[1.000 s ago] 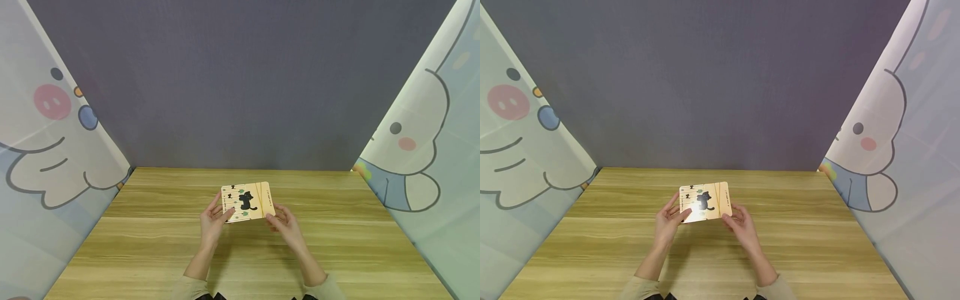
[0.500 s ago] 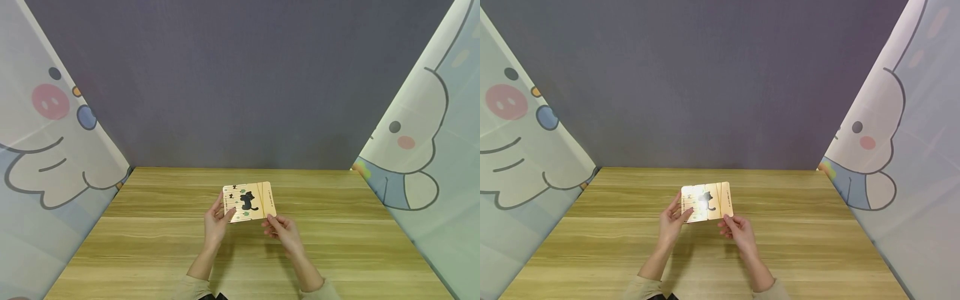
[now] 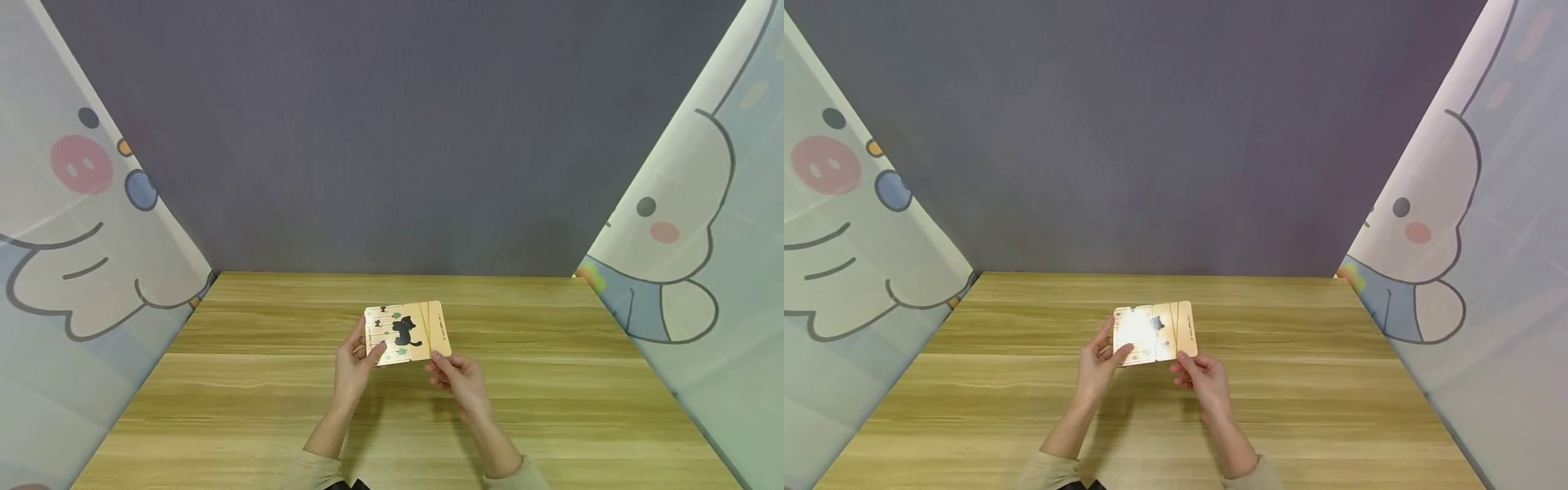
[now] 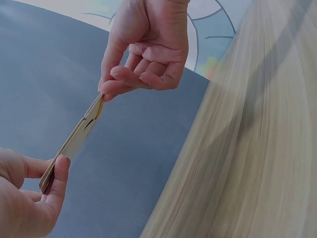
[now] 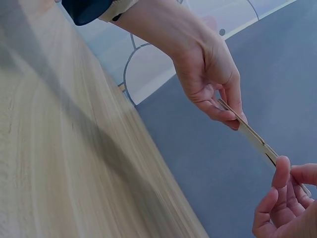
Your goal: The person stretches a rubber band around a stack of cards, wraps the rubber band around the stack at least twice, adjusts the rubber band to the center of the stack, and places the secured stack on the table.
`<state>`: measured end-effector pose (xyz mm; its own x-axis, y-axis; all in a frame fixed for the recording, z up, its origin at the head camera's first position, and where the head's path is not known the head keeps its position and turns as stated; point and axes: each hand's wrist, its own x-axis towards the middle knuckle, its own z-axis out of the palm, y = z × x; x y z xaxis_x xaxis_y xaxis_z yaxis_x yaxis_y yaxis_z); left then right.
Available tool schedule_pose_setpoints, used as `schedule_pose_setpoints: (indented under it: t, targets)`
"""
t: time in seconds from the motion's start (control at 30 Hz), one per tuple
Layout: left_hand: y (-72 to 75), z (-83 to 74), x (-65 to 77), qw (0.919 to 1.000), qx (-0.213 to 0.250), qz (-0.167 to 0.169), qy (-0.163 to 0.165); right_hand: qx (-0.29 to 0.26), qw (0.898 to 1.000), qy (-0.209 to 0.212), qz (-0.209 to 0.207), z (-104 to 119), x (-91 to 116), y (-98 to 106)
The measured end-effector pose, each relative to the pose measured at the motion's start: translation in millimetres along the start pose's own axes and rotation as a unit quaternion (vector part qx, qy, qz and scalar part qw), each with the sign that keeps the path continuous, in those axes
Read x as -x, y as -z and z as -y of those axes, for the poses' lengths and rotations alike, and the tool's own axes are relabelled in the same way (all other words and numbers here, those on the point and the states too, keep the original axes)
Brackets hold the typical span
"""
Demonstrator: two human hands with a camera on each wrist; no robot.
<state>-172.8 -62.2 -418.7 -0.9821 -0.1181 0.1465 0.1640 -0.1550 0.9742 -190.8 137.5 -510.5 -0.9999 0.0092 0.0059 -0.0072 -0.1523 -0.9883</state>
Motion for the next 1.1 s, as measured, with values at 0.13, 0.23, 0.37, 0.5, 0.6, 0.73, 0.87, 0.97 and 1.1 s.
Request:
schedule_pose_setpoints:
  t: [0.13,0.23,0.37,0.5,0.6,0.73,0.87,0.97,1.1]
  targets:
    - [-1.3,2.6,0.3,0.9999,0.013,-0.001,-0.001,0.002,1.000,0.010,0.024,32.5,18.4,-14.2]
    - [-1.9,3.2,0.4,0.9998,0.017,0.001,0.005,0.011,1.000,-0.017,0.015,61.5,33.3,-28.4]
    - [-2.2,3.3,0.2,0.9996,0.024,-0.004,0.016,0.008,0.998,-0.065,-0.003,74.5,38.8,-35.4]
    - [-2.7,3.8,0.5,0.9992,0.034,-0.004,0.022,-0.006,0.995,-0.096,-0.006,76.6,39.1,-36.9]
    - [-3.3,4.4,0.9,0.9992,0.034,-0.002,0.022,-0.017,0.995,-0.103,-0.004,75.5,39.4,-37.4]
    - [-4.1,5.3,1.7,0.9994,0.029,0.000,0.021,-0.020,0.994,-0.103,0.003,74.2,39.9,-37.8]
    - [-4.7,5.5,2.6,0.9994,0.028,0.003,0.020,-0.022,0.994,-0.105,0.010,72.9,39.9,-37.4]
    - [-5.1,5.6,2.6,0.9993,0.029,0.004,0.022,-0.027,0.993,-0.110,0.011,72.9,40.2,-37.6]
    - [-5.3,4.9,2.1,0.9990,0.035,0.002,0.027,-0.027,0.993,-0.113,0.003,74.6,40.8,-37.8]
